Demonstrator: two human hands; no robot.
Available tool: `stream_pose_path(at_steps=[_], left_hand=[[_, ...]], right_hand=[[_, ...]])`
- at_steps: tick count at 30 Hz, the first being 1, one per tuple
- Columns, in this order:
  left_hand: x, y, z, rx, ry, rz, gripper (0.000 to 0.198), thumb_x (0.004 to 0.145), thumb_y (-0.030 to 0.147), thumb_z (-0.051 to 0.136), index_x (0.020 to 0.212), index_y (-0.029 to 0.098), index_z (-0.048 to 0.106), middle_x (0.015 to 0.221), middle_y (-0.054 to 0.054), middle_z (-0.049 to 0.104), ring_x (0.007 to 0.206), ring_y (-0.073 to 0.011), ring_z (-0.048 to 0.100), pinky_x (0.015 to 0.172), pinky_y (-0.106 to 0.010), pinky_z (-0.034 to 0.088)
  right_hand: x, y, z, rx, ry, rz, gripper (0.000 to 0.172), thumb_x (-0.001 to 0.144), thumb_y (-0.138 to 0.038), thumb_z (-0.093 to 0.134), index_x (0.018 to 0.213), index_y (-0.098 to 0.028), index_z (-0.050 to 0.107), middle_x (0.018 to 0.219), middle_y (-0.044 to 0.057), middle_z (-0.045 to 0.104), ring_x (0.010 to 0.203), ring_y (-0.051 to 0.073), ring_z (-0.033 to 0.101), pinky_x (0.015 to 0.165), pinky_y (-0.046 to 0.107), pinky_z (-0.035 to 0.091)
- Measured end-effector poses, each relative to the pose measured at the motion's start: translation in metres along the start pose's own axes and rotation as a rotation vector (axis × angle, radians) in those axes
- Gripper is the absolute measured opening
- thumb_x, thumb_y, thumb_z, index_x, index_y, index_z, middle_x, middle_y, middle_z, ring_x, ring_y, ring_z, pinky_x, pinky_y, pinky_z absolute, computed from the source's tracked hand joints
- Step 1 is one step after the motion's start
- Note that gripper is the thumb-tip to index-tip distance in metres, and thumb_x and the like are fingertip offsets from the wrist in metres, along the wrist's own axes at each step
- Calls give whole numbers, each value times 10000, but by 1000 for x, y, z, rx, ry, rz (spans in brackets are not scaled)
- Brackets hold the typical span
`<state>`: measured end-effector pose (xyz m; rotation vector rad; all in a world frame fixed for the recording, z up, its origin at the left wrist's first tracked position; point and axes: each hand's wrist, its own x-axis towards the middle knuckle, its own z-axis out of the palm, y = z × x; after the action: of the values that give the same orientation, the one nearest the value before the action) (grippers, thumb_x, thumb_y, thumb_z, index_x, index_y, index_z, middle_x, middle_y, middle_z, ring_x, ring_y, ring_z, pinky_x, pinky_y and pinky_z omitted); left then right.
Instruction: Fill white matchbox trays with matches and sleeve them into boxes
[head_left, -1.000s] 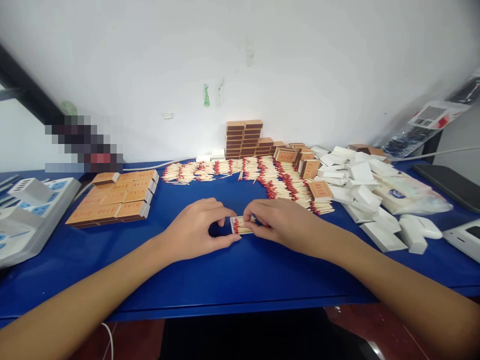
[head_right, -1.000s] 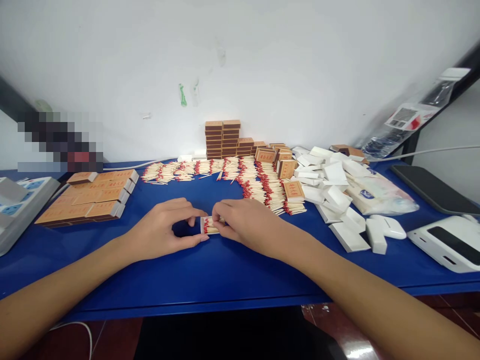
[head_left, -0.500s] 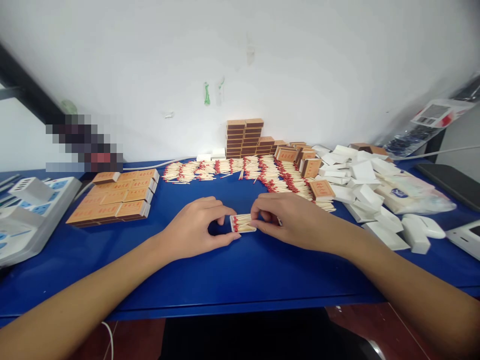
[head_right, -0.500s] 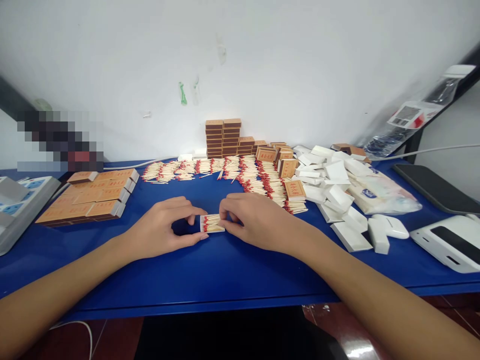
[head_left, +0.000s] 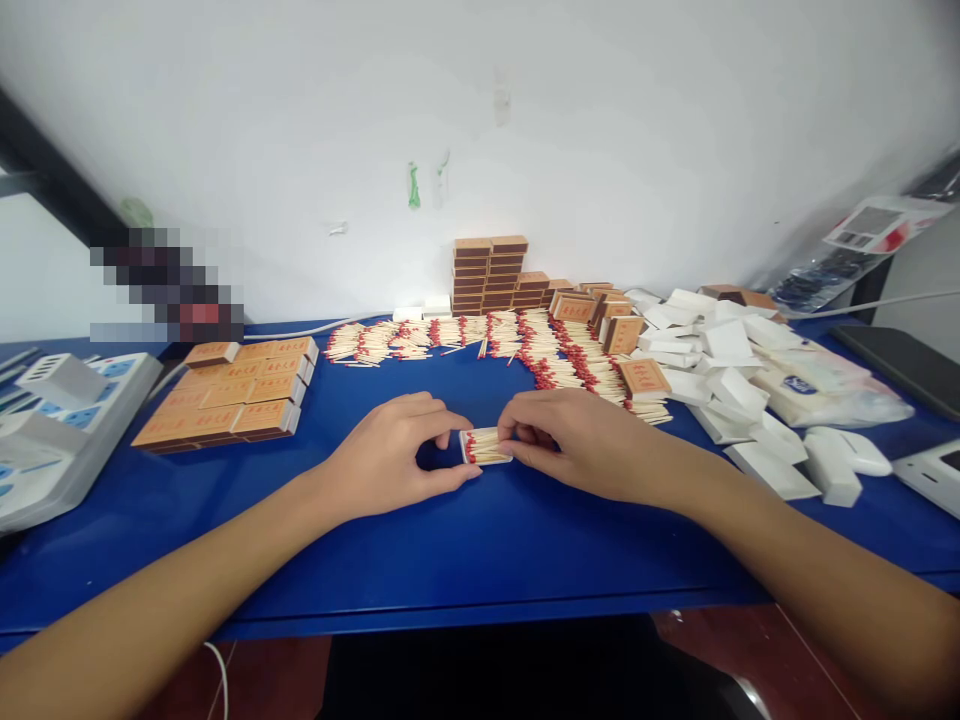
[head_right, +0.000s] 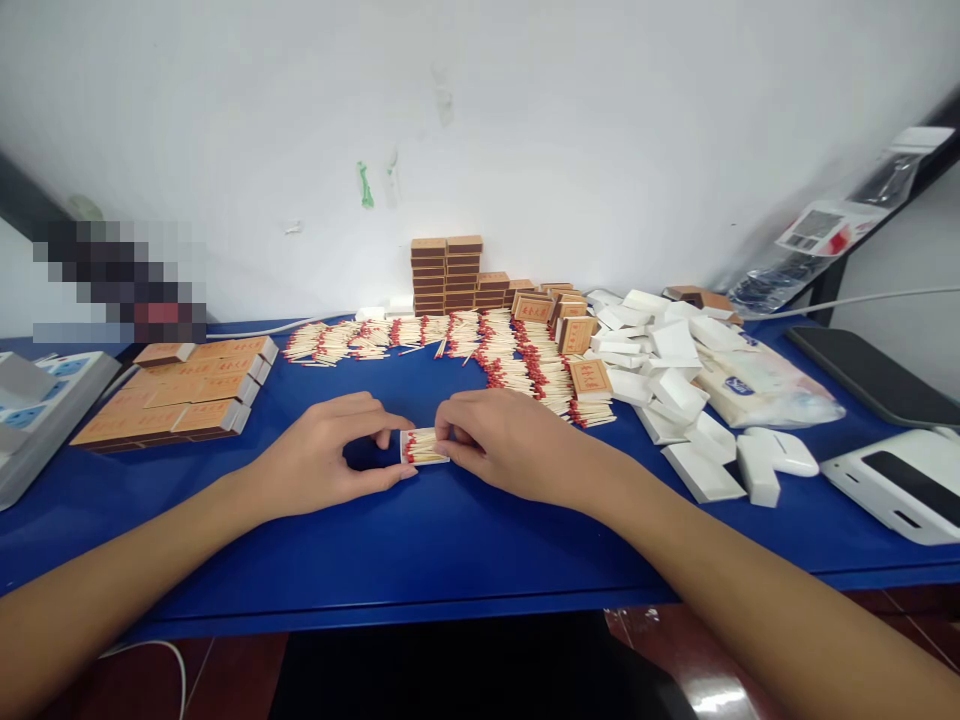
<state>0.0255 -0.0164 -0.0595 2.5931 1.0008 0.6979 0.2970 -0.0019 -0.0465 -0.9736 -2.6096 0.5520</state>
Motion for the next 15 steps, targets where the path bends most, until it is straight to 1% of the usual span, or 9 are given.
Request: stream_pose_path(at_steps=[4,6,9,15], left_hand=[[1,0,0,-1,3,3,262,944,356,839,1151,203,790,853,4,673,813,-164,618,730,-291,475],[1,0,1,-5,8,4,259,941,347,842,1150,203,792,852,7,669,806,-160,617,727,-288,475],[1,0,1,-7,11,3,257,939,346,845,1147,204,795,847,10,664,796,-156,617,723,-287,475],[0,-1,2,0,7,12,261,947,361,836,1141,192,790,850,3,675,814,-166,621,737,-297,484]], right_hand=[[1,-2,2,-16,24,9,110,1047,-263,624,973,-215,689,836,7,693,738,168,596,679,309,375],[0,-3,1,-22,43,12,91,1041,-273,635,1016,-211,697,814,1,675,734,170,594,673,308,373],[-1,-3,-2,-42,60,2,117,1050,-278,625,1076,-206,713,830,8,673,740,174,592,678,310,375],[1,-2,7,-59,50,-18,152,1062,-239,585,1006,-196,720,902,30,697,728,157,581,678,306,383]])
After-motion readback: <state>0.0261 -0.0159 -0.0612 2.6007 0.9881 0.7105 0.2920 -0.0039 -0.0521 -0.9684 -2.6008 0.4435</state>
